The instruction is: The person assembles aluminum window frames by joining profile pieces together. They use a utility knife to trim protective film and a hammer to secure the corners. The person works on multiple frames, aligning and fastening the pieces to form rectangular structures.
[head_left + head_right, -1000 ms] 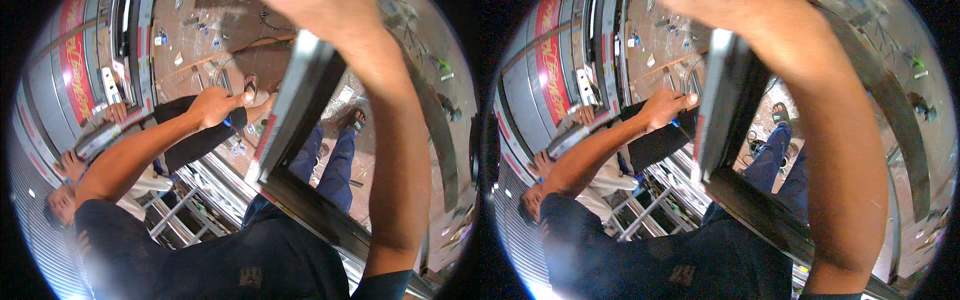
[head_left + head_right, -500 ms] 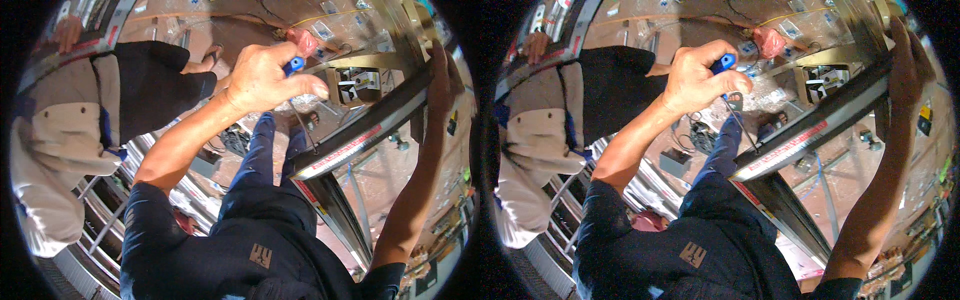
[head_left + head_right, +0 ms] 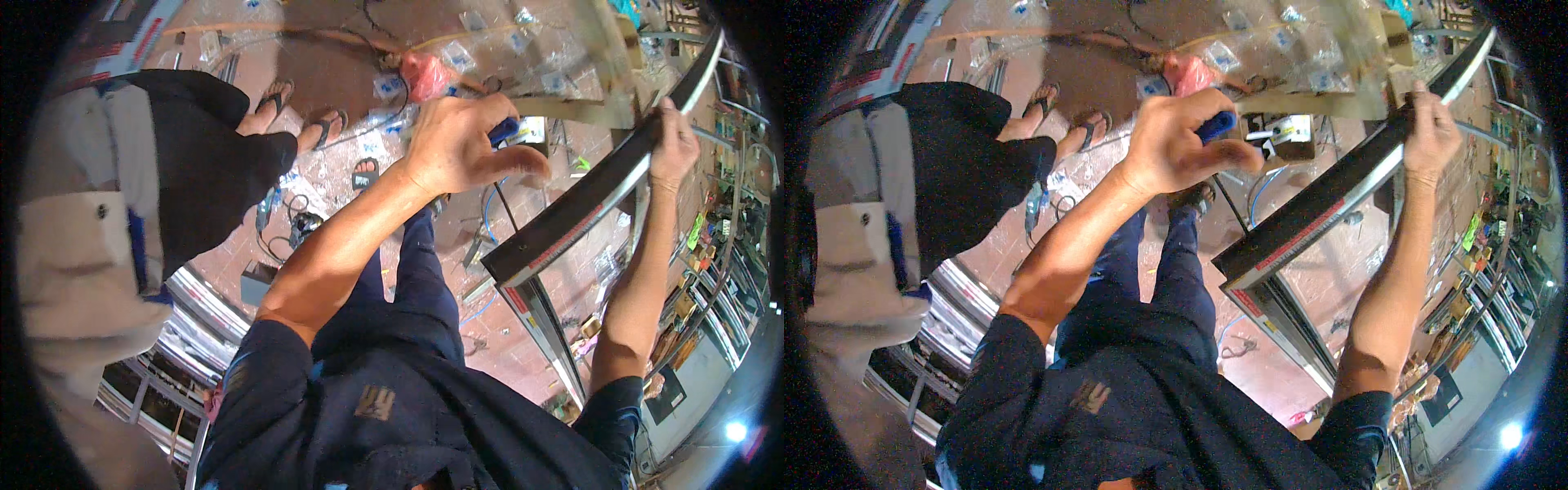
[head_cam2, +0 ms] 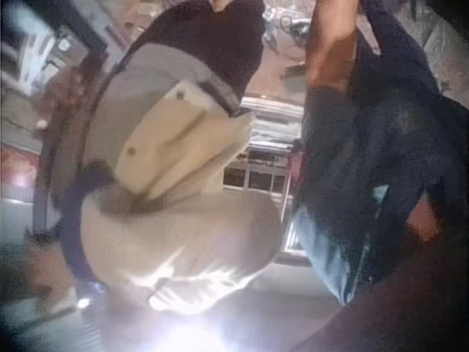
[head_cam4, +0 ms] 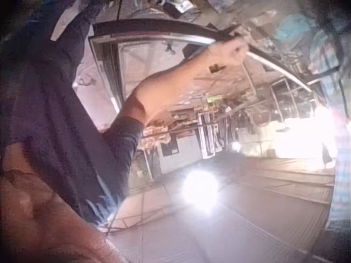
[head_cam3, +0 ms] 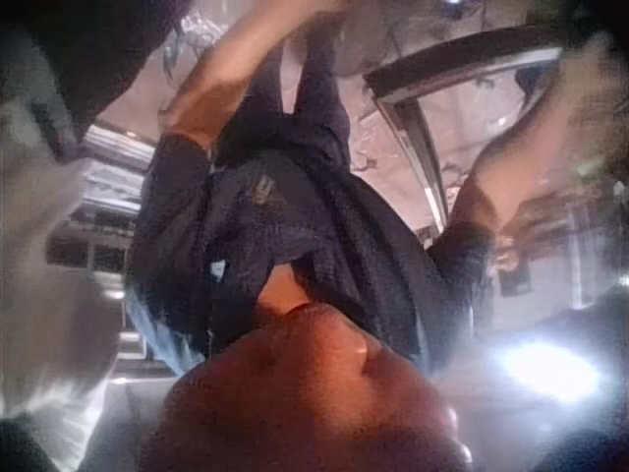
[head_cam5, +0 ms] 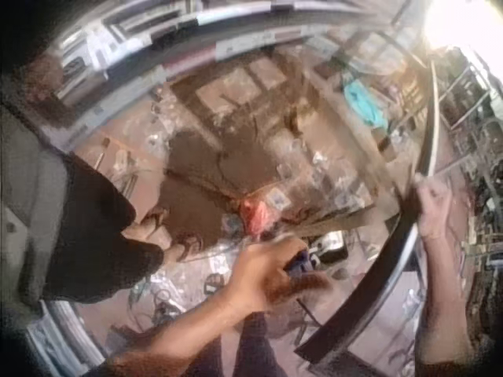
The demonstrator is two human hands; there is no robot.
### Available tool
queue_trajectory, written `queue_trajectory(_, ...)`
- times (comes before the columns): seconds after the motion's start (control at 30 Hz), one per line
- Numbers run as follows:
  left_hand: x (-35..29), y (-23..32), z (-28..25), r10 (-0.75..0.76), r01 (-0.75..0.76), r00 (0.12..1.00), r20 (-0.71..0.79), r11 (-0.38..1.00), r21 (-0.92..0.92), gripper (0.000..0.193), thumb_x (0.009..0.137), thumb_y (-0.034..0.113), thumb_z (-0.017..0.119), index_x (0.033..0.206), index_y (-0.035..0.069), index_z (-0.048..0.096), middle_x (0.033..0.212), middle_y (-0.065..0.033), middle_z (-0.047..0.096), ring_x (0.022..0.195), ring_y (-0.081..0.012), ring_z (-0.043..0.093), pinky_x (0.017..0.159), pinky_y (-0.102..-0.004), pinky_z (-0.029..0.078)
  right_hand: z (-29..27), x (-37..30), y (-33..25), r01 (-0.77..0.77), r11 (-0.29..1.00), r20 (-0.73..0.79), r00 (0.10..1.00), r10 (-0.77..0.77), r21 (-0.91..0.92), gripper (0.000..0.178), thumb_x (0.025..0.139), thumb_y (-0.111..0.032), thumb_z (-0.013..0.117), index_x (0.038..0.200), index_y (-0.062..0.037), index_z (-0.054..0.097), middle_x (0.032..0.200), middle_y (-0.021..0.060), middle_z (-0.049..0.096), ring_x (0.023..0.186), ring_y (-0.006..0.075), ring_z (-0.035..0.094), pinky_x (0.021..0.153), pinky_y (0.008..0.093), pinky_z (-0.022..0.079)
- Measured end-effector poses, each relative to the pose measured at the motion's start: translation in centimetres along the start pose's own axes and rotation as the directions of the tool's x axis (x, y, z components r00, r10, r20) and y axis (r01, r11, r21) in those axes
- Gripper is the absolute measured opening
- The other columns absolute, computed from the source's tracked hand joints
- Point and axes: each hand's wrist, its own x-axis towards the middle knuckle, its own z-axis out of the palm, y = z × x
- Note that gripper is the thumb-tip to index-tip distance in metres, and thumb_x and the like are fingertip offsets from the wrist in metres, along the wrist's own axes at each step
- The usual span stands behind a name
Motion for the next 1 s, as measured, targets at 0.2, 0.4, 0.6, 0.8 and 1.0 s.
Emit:
queue_trajectory(0.2, 4.5, 2.5, -1.6, -0.114, 0.001, 0.938, 0.328, 0.946, 0.325, 0.056, 0.091, 0.062, 0.068, 0.089, 0.006, 0.069, 0.072, -0.0174, 0.069, 0.069, -0.0343, 0.072, 0.063, -0.0468, 0.054, -2.0, 0.8, -2.8, -0.199, 0.978, 0.121, 0.974, 0.191, 0.066, 0.035, 0.100, -0.031, 0.069, 0.086, 0.0002, 0.074, 0.070, 0.0000, 0.062, 0.066, 0.0076, 0.054, 0.061, 0.0274, 0.042)
queue_trajectory(0.4, 4.1, 0.8, -5.5, -0.421, 0.384, 0.882, -0.212, 0.903, -0.193, 0.040, 0.095, 0.042, 0.073, 0.086, 0.004, 0.067, 0.074, -0.0118, 0.070, 0.059, -0.0186, 0.067, 0.053, -0.0342, 0.052, -8.3, -5.3, -11.9, -0.445, 0.324, 0.300, 0.861, 0.410, 0.835, 0.025, 0.104, -0.029, 0.062, 0.086, -0.0130, 0.056, 0.076, -0.0022, 0.050, 0.071, 0.0120, 0.048, 0.071, 0.0288, 0.045)
queue_trajectory(0.6, -17.8, -0.4, -2.5, -0.853, 0.499, 0.375, 0.362, -0.143, -0.855, 0.029, 0.106, 0.040, 0.060, 0.095, 0.013, 0.059, 0.082, -0.0015, 0.061, 0.062, -0.0127, 0.060, 0.048, -0.0255, 0.046, -7.9, -31.2, -18.6, -0.879, 0.334, 0.798, 0.458, 0.392, 0.340, 0.031, 0.101, -0.035, 0.062, 0.103, -0.0041, 0.064, 0.084, 0.0014, 0.059, 0.071, 0.0117, 0.056, 0.063, 0.0280, 0.045)
queue_trajectory(0.8, -27.4, 11.1, 0.8, -0.503, 0.559, 0.786, 0.358, 0.332, -0.760, 0.023, 0.110, 0.024, 0.052, 0.108, 0.005, 0.064, 0.098, 0.0034, 0.059, 0.088, -0.0049, 0.049, 0.082, -0.0249, 0.043, -0.4, -42.9, -20.6, -0.870, 0.382, 0.692, 0.484, 0.535, 0.312, 0.059, 0.106, -0.056, 0.050, 0.127, -0.0016, 0.060, 0.113, 0.0062, 0.062, 0.101, 0.0170, 0.055, 0.087, 0.0332, 0.047)
queue_trajectory(1.0, -27.1, 13.7, 0.9, -0.054, 0.243, 0.886, 0.460, 0.900, -0.361, 0.027, 0.102, 0.029, 0.067, 0.106, 0.002, 0.068, 0.116, -0.0133, 0.068, 0.111, -0.0280, 0.064, 0.100, -0.0388, 0.047, -1.9, -47.5, -17.0, -0.755, 0.401, 0.574, 0.655, 0.491, 0.519, 0.047, 0.109, -0.042, 0.046, 0.116, 0.0017, 0.062, 0.108, 0.0058, 0.063, 0.101, 0.0172, 0.056, 0.089, 0.0334, 0.046)
